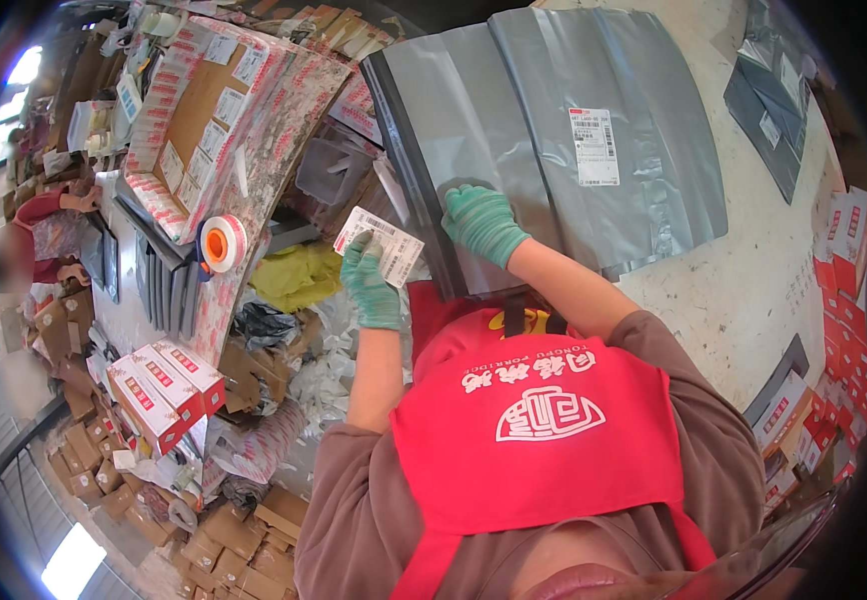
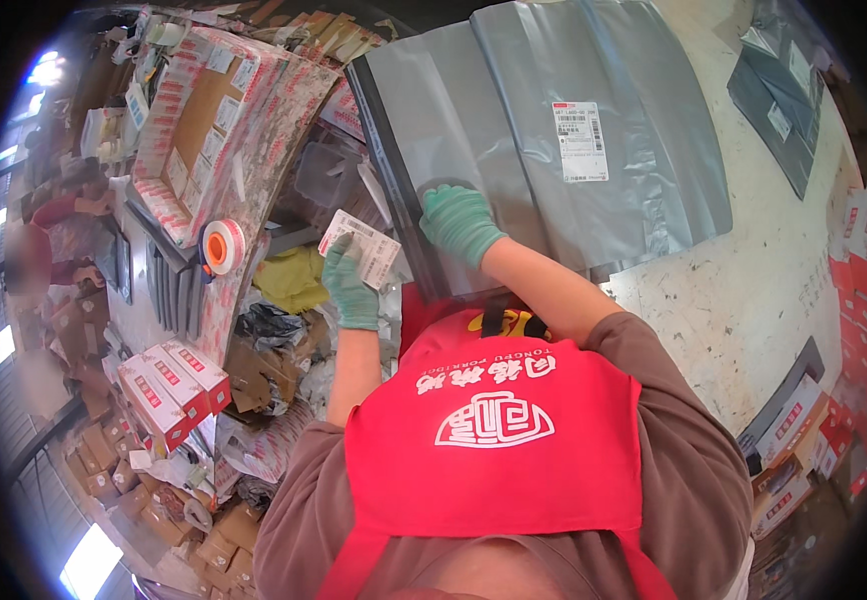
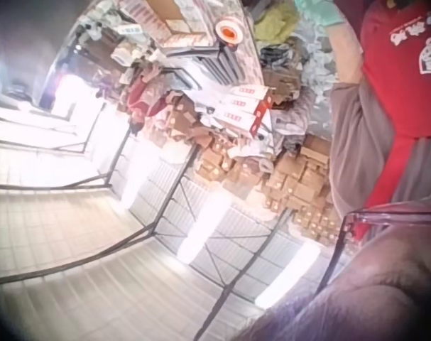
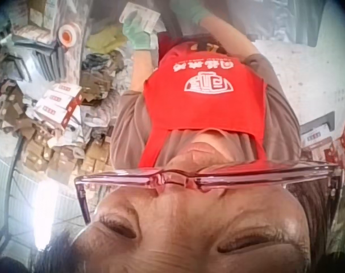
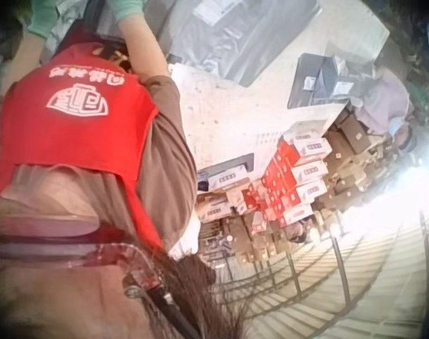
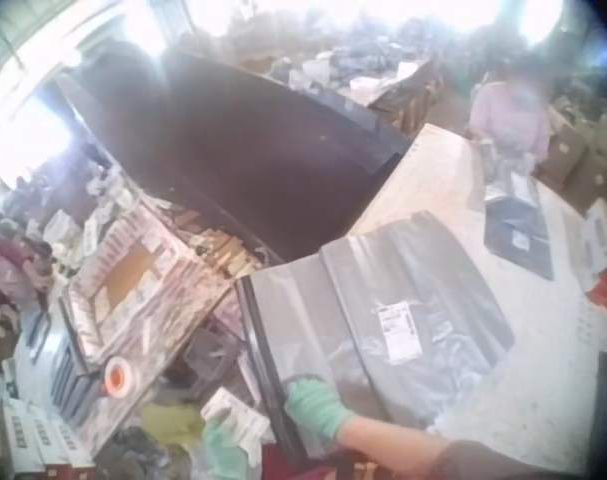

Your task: The person seals gray shipping bags with a tape gun, then picks up shipping labels and sticks them onto the packages. The person repeats this process for several packages on a cluttered workbench.

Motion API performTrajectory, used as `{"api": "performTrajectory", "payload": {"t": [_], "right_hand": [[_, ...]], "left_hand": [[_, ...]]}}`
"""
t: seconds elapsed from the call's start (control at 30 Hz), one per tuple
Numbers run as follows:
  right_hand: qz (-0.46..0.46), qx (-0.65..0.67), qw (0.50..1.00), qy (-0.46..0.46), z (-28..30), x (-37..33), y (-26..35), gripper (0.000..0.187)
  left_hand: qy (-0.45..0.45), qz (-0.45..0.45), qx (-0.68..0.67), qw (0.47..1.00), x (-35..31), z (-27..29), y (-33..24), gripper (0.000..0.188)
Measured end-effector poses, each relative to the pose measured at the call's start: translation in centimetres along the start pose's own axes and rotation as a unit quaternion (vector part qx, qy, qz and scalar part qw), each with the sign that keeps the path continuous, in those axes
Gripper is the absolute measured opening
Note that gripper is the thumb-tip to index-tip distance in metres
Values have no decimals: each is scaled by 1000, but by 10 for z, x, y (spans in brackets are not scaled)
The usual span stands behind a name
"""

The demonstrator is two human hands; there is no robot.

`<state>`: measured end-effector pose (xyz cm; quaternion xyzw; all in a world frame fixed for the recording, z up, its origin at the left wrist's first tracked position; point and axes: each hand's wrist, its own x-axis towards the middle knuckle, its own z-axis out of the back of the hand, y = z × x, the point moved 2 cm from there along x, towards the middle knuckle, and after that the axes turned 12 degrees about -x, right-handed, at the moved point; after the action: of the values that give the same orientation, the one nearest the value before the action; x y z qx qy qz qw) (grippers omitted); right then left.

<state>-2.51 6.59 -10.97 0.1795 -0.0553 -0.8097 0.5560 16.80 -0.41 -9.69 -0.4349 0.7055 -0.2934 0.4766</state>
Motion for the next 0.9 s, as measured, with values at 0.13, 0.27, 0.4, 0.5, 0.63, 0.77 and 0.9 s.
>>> {"api": "performTrajectory", "payload": {"t": [0.13, 0.27, 0.4, 0.5, 0.63, 0.77, 0.9], "right_hand": [[-38, 25, 998, -36, 25, -9, 7, 21], [14, -19, 999, -28, -1, 6, 10, 23], [42, 20, 999, -1, 6, 2, 4, 22], [-30, 85, 995, 30, 22, -6, 3, 25], [-19, 63, 998, 11, 3, 3, 3, 27], [-10, 59, 998, 30, 10, 3, -3, 21], [-17, 63, 998, 8, 11, 2, -1, 20]], "left_hand": [[6, -33, 21, 999, 2, -3, -1, 29], [48, -8, -30, 998, -7, -26, -7, 34], [59, -23, 27, 998, -5, -21, -2, 34], [39, 3, 55, 998, -8, -23, 0, 34], [43, 10, 45, 998, 2, -21, 5, 35], [46, 13, 13, 999, 7, -15, 4, 37], [76, -1, -2, 997, 1, -13, 6, 33]]}}
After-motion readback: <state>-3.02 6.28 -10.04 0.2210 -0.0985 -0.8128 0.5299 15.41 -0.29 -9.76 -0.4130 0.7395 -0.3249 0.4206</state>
